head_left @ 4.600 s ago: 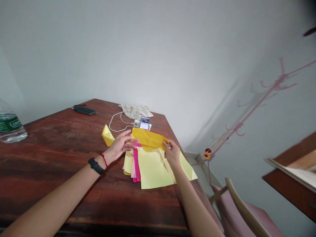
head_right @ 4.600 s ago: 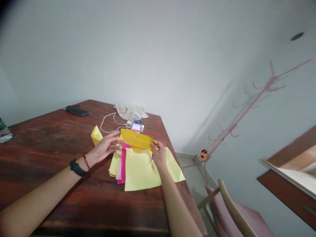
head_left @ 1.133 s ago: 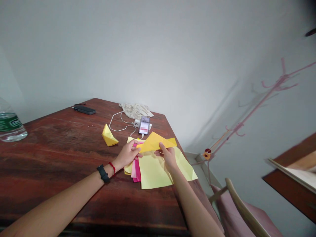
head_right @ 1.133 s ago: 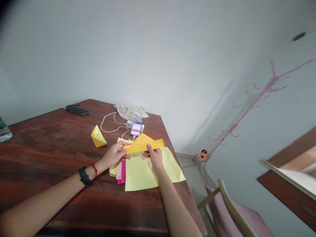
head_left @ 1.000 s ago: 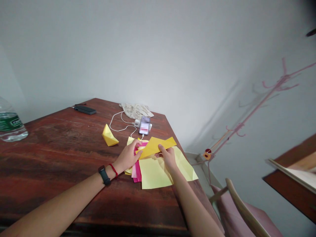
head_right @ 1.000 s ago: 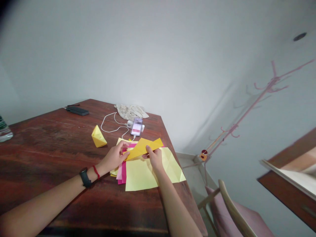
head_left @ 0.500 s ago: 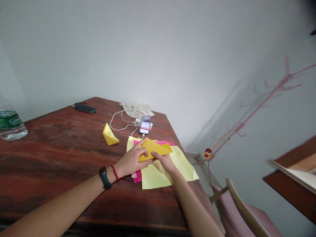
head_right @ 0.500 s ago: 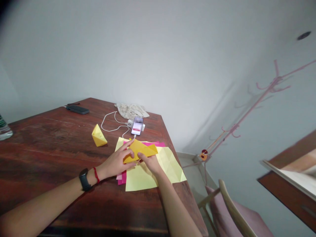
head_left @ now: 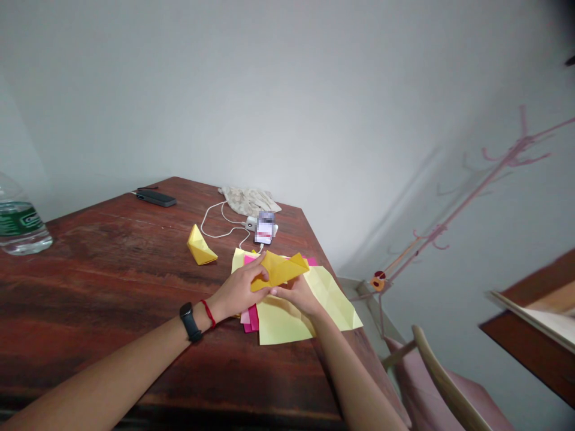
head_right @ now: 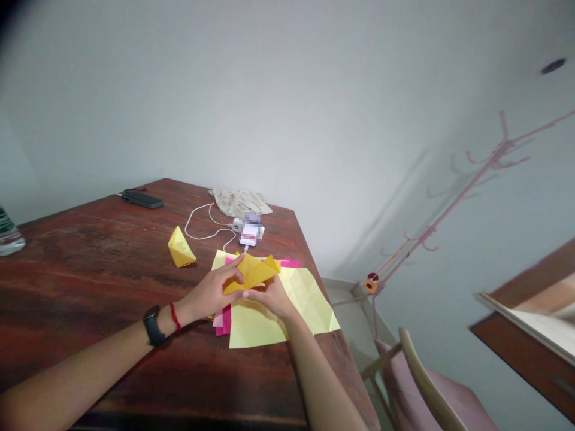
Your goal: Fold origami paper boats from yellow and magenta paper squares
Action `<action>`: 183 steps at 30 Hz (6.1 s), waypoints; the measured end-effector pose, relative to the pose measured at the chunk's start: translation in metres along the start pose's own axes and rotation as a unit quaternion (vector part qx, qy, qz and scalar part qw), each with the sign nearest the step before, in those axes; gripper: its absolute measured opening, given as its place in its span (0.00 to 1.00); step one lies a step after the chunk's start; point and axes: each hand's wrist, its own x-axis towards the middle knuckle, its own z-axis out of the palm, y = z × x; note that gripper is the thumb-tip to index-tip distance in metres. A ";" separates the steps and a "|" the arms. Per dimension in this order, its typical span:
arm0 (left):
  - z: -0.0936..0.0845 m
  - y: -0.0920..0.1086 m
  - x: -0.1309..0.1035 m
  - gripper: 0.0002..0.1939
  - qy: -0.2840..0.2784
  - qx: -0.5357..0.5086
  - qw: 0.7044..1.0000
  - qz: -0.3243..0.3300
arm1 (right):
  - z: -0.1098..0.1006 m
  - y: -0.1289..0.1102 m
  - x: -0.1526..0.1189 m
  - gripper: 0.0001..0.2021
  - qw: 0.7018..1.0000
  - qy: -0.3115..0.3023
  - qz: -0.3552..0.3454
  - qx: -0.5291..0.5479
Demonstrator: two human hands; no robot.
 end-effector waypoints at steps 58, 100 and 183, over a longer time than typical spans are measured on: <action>0.003 -0.009 0.002 0.20 -0.014 -0.171 0.985 -0.033 | -0.002 -0.009 -0.001 0.35 1.000 -0.021 -0.006 0.004; -0.003 0.003 -0.003 0.22 0.073 -0.035 0.993 0.089 | 0.006 0.003 -0.002 0.21 0.998 0.022 0.018 0.060; 0.000 -0.015 0.009 0.19 -0.011 -0.514 0.806 -0.293 | -0.011 0.003 0.006 0.20 0.995 0.101 -0.005 -0.015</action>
